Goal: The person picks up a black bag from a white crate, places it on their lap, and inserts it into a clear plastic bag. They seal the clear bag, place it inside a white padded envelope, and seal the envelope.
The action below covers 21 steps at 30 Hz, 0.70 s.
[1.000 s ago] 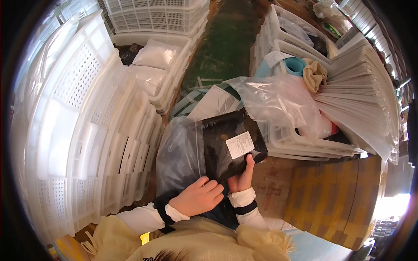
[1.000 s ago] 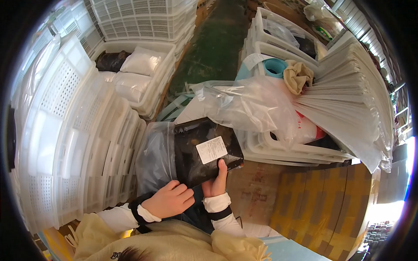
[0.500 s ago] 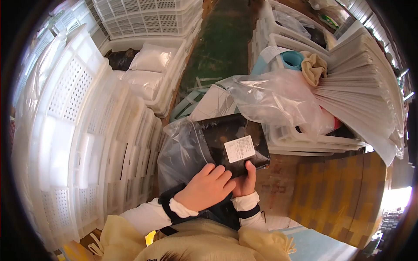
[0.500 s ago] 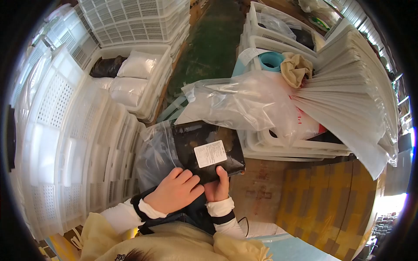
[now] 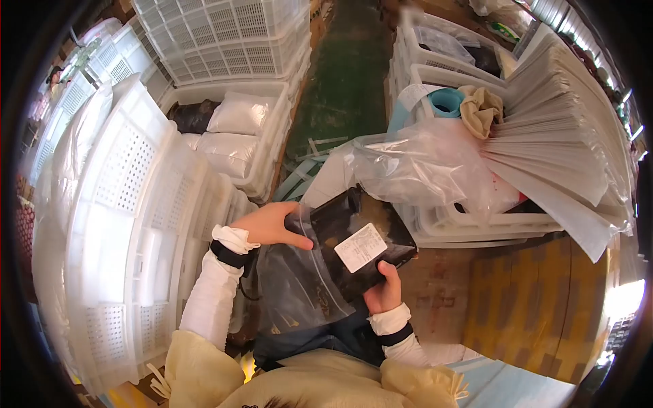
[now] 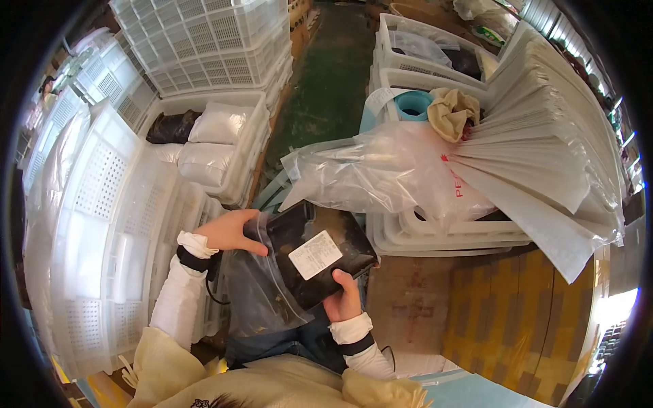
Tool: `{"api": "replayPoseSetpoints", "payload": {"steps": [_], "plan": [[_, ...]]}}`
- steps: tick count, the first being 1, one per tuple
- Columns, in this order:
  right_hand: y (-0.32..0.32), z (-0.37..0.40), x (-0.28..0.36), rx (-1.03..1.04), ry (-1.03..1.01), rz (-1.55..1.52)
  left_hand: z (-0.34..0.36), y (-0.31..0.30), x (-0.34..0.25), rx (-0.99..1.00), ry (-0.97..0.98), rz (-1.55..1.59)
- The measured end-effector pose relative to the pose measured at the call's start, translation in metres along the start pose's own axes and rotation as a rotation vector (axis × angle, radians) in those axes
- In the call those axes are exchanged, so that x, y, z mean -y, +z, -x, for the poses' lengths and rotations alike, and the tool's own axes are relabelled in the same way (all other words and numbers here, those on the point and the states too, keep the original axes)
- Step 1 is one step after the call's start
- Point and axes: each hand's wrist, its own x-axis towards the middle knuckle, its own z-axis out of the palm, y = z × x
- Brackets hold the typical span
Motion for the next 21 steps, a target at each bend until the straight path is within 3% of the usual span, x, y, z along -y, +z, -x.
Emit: {"api": "replayPoseSetpoints", "payload": {"steps": [1, 4, 6, 10, 12, 14, 16, 18, 19, 21], "plan": [[0.002, 0.002, -0.001, 0.017, 0.000, 0.015, 0.001, 0.000, 0.005, -0.018, 0.026, 0.002], [0.020, 0.011, -0.005, 0.086, -0.006, 0.077, 0.022, -0.006, 0.011, 0.157, -0.062, 0.388], [0.037, 0.021, -0.006, 0.144, -0.022, 0.138, 0.040, 0.002, 0.030, 0.126, 0.104, 0.464], [0.094, 0.025, 0.009, 0.305, 0.025, 0.289, 0.083, 0.010, 0.035, -0.088, 0.145, 0.678], [0.137, 0.027, 0.023, 0.339, 0.001, 0.466, 0.096, 0.020, 0.033, -0.264, 0.267, 0.872], [0.193, 0.040, 0.038, 0.402, 0.039, 0.642, 0.106, 0.029, 0.028, -0.371, 0.249, 1.097], [0.234, 0.040, 0.049, 0.493, 0.024, 0.973, 0.105, 0.035, 0.008, -0.487, 0.417, 1.296], [0.268, 0.046, 0.062, 0.676, 0.098, 1.021, 0.103, 0.036, -0.013, -0.447, 0.625, 1.534], [0.279, 0.060, 0.070, 0.659, 0.002, 1.160, 0.099, 0.037, -0.006, -0.438, 0.670, 1.588], [0.269, 0.080, 0.090, 0.761, -0.179, 1.082, 0.101, 0.032, -0.008, -0.421, 0.718, 1.679]]}}
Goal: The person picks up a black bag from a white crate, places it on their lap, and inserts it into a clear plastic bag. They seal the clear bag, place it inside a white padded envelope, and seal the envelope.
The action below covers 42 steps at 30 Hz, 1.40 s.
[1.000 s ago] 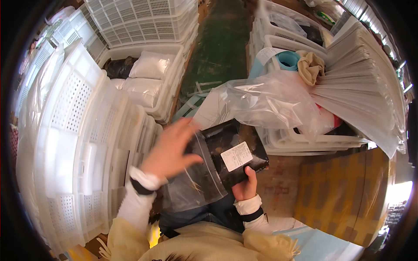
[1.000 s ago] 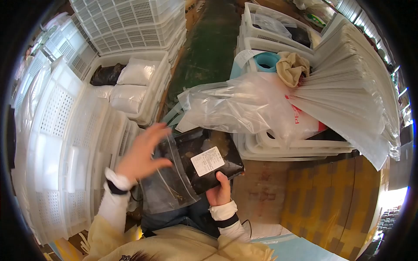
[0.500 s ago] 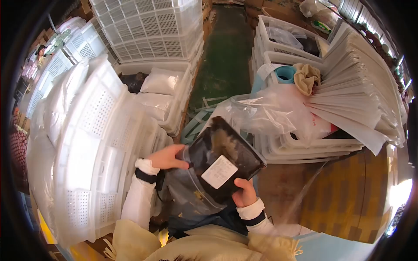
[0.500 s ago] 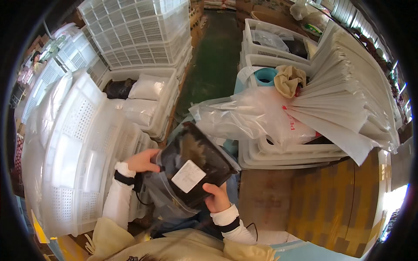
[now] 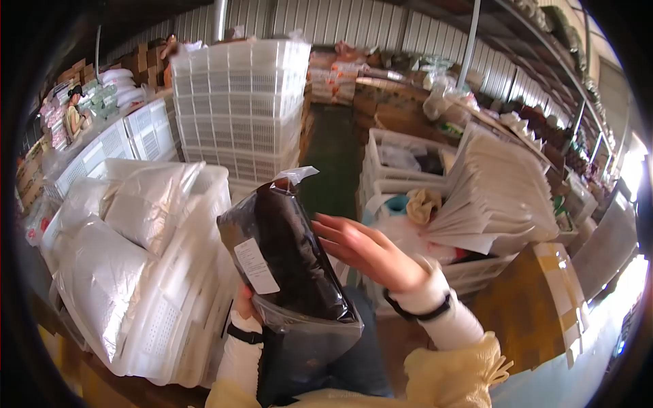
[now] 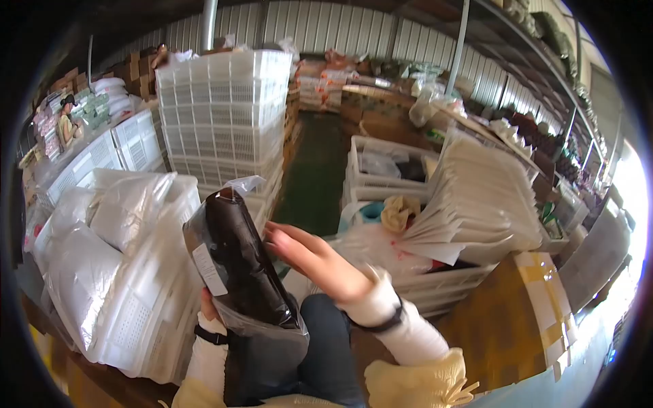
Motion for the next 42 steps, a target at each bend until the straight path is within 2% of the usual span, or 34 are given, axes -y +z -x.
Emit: {"api": "replayPoseSetpoints", "payload": {"steps": [1, 3, 6, 9, 10, 16, 19, 20, 23, 24, 27, 28, 32, 35, 36, 39, 40, 42], "plan": [[-0.005, 0.017, 0.002, 0.000, -0.100, -0.008, 0.001, 0.002, -0.002, 0.004, 0.036, -0.003], [-0.009, 0.061, 0.004, 0.085, -0.226, 0.408, 0.000, 0.005, -0.001, 0.003, 0.108, -0.004], [0.022, 0.084, 0.002, -0.085, -0.216, 0.656, -0.006, 0.017, 0.003, 0.071, 0.225, -0.026], [0.030, 0.084, 0.000, -0.283, -0.219, 0.713, -0.013, 0.015, 0.012, 0.095, 0.269, -0.027], [0.029, 0.082, 0.001, -0.286, -0.282, 0.727, -0.016, 0.015, 0.013, 0.094, 0.276, -0.017], [0.019, 0.070, 0.009, -0.273, -0.221, 0.709, -0.017, 0.030, 0.016, 0.033, 0.304, 0.001], [0.015, 0.056, 0.008, -0.286, -0.184, 0.776, -0.015, 0.043, 0.013, 0.017, 0.338, -0.091], [0.013, 0.049, 0.002, -0.306, -0.254, 0.763, -0.012, 0.047, 0.012, -0.019, 0.319, -0.098], [0.004, 0.040, -0.009, -0.345, -0.210, 0.747, -0.015, 0.037, 0.011, 0.008, 0.385, -0.285], [-0.001, 0.035, -0.021, -0.392, -0.314, 0.720, -0.013, 0.047, 0.006, 0.004, 0.379, -0.330], [-0.014, 0.031, -0.027, -0.413, -0.142, 0.691, -0.015, 0.064, 0.000, -0.048, 0.403, -0.421], [-0.015, 0.026, -0.036, -0.444, -0.219, 0.619, -0.018, 0.063, 0.001, -0.022, 0.393, -0.433], [-0.030, 0.024, -0.063, -0.444, 0.053, 0.500, -0.013, 0.050, 0.027, -0.179, 0.183, -0.404], [-0.042, 0.022, -0.089, -0.445, 0.289, 0.342, -0.013, 0.023, 0.047, -0.360, -0.155, -0.232], [-0.049, 0.025, -0.086, -0.363, 0.501, 0.194, -0.013, 0.013, 0.053, -0.367, -0.197, -0.198], [-0.053, 0.031, -0.104, -0.094, 0.387, -0.257, -0.014, -0.004, 0.059, -0.398, -0.313, -0.034], [-0.053, 0.033, -0.107, -0.090, 0.392, -0.224, -0.014, -0.004, 0.058, -0.401, -0.313, -0.021], [-0.049, 0.033, -0.113, -0.074, 0.397, -0.154, -0.017, 0.007, 0.052, -0.409, -0.223, -0.191]]}}
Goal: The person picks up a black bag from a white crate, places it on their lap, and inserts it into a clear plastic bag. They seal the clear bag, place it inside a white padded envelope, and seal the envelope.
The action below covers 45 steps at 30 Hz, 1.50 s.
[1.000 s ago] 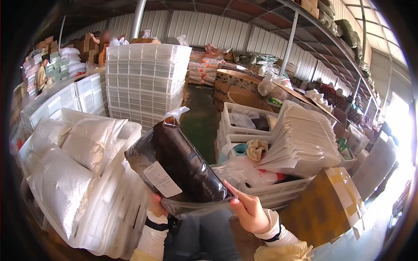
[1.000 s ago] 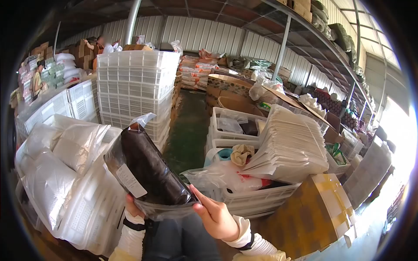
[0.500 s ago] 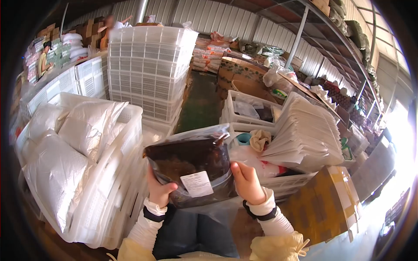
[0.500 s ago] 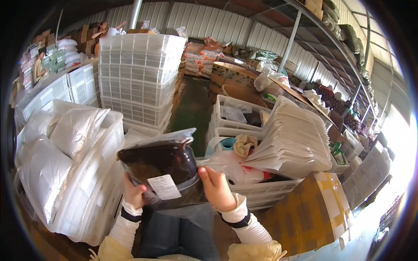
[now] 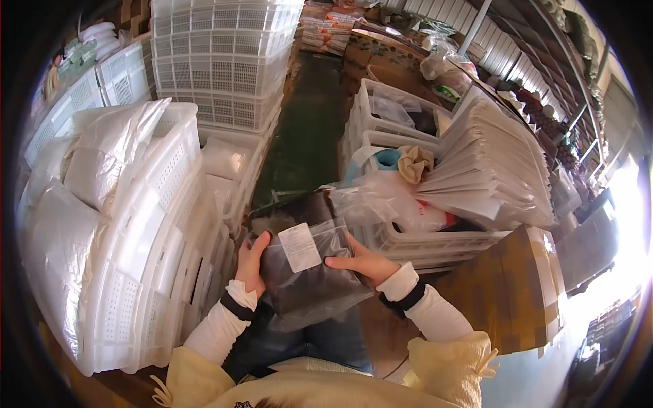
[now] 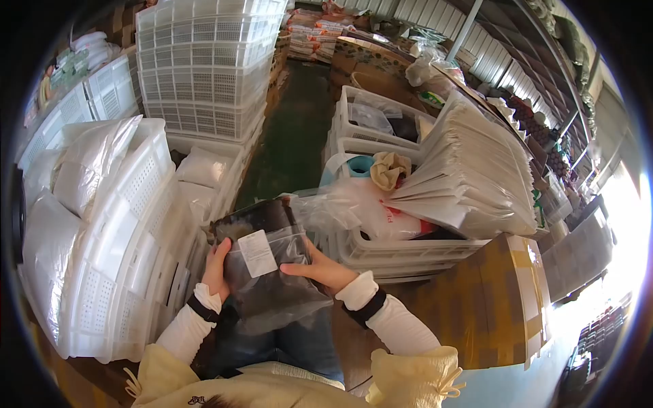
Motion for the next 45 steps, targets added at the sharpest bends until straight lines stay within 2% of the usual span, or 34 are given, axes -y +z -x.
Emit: {"api": "replayPoseSetpoints", "payload": {"steps": [6, 9, 10, 13, 14, 16, 18, 21, 23, 25, 26, 29, 32, 34, 38, 43, 45], "plan": [[-0.002, -0.020, -0.016, -0.213, -0.069, -0.004, 0.007, 0.026, -0.032, 0.041, 0.152, -0.272], [-0.010, -0.024, -0.024, -0.161, 0.021, -0.282, 0.012, 0.034, -0.051, 0.160, 0.103, -0.271], [-0.010, -0.024, -0.030, -0.119, 0.028, -0.352, 0.016, 0.035, -0.057, 0.275, 0.114, -0.312], [-0.004, -0.013, -0.054, -0.175, 0.099, -0.602, 0.025, 0.029, -0.066, 0.578, -0.023, -0.138], [-0.003, -0.009, -0.068, -0.204, 0.076, -0.600, 0.024, 0.015, -0.065, 0.647, -0.071, -0.149], [-0.007, -0.004, -0.099, -0.304, 0.047, -0.589, 0.027, -0.012, -0.053, 0.566, -0.323, -0.220], [-0.007, -0.002, -0.114, -0.374, 0.007, -0.602, 0.031, -0.024, -0.036, 0.458, -0.408, -0.315], [-0.002, -0.008, -0.104, -0.240, -0.161, -0.484, 0.033, -0.022, -0.008, 0.307, -0.313, -0.435], [-0.001, -0.012, -0.086, -0.231, -0.161, -0.379, 0.024, -0.022, -0.005, 0.264, -0.255, -0.441], [0.000, -0.017, -0.066, -0.220, -0.183, -0.190, 0.023, -0.016, -0.012, 0.327, -0.085, -0.538], [0.006, -0.019, -0.052, -0.258, -0.228, -0.166, 0.022, -0.012, -0.017, 0.357, 0.003, -0.583], [0.007, -0.029, -0.037, -0.372, -0.225, -0.138, 0.021, 0.006, -0.026, 0.309, 0.099, -0.583], [0.013, -0.035, -0.022, -0.460, -0.287, -0.236, 0.019, 0.017, -0.032, 0.231, 0.063, -0.542], [0.012, -0.031, -0.007, -0.505, -0.220, -0.323, 0.022, 0.025, -0.034, 0.242, 0.150, -0.607], [0.005, -0.034, -0.007, -0.588, -0.273, -0.286, 0.022, 0.035, -0.033, 0.264, 0.283, -0.701], [-0.019, -0.044, -0.030, -0.565, -0.172, -0.261, 0.015, 0.036, -0.023, 0.229, 0.246, -0.678], [-0.023, -0.055, -0.041, -0.595, -0.218, -0.286, 0.007, 0.032, -0.017, 0.200, 0.215, -0.618]]}}
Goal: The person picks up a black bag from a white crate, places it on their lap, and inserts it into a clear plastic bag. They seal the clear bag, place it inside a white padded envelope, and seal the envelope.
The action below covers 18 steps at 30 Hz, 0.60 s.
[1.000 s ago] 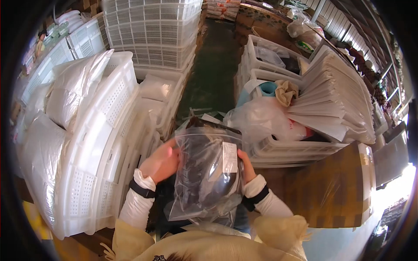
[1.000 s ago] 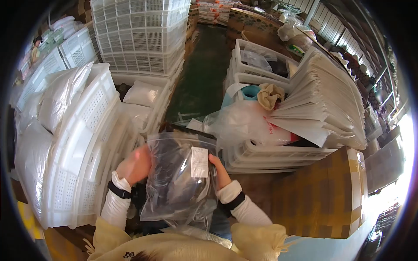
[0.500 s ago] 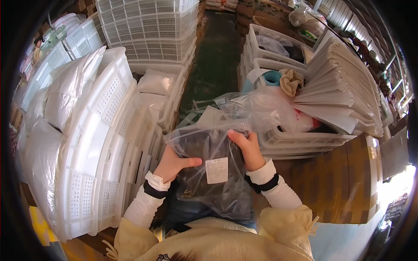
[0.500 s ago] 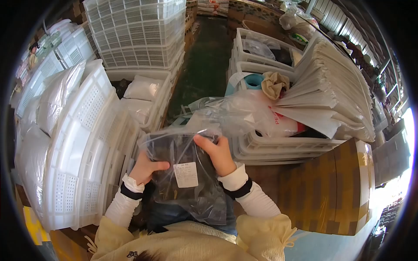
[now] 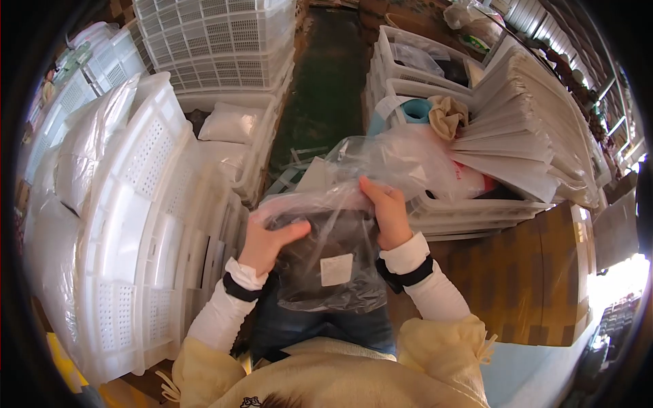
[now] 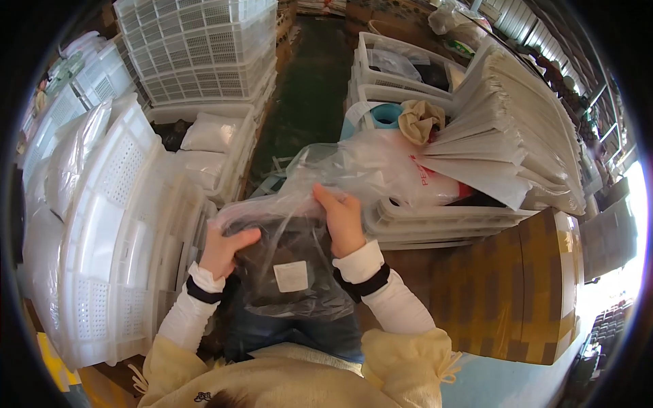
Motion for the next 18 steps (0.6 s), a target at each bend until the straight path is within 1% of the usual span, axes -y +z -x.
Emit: {"api": "replayPoseSetpoints", "payload": {"steps": [1, 4, 7, 10, 13, 15, 16, 17, 18], "plan": [[0.001, -0.004, -0.004, -0.013, -0.021, -0.017, -0.007, -0.004, 0.007, -0.016, -0.031, 0.066], [0.002, -0.018, -0.002, 0.082, 0.022, -0.075, -0.028, -0.017, 0.020, -0.054, -0.154, 0.214], [-0.012, -0.034, -0.014, 0.237, 0.072, -0.084, -0.055, -0.036, 0.038, -0.044, -0.271, 0.267], [-0.056, -0.043, -0.057, 0.235, 0.168, 0.207, -0.073, -0.052, 0.077, -0.052, -0.251, 0.263], [-0.082, -0.022, -0.072, 0.390, 0.127, 0.514, -0.076, -0.056, 0.081, -0.015, -0.198, 0.217], [-0.095, -0.025, -0.086, 0.479, 0.195, 0.641, -0.072, -0.065, 0.085, -0.047, -0.199, 0.488], [-0.095, -0.024, -0.086, 0.509, 0.132, 0.705, -0.068, -0.072, 0.087, -0.065, -0.202, 0.620], [-0.094, -0.022, -0.087, 0.535, 0.067, 0.769, -0.056, -0.079, 0.101, 0.089, -0.138, 0.426], [-0.090, -0.020, -0.088, 0.474, -0.008, 0.770, -0.043, -0.077, 0.108, 0.104, -0.256, 0.244]]}}
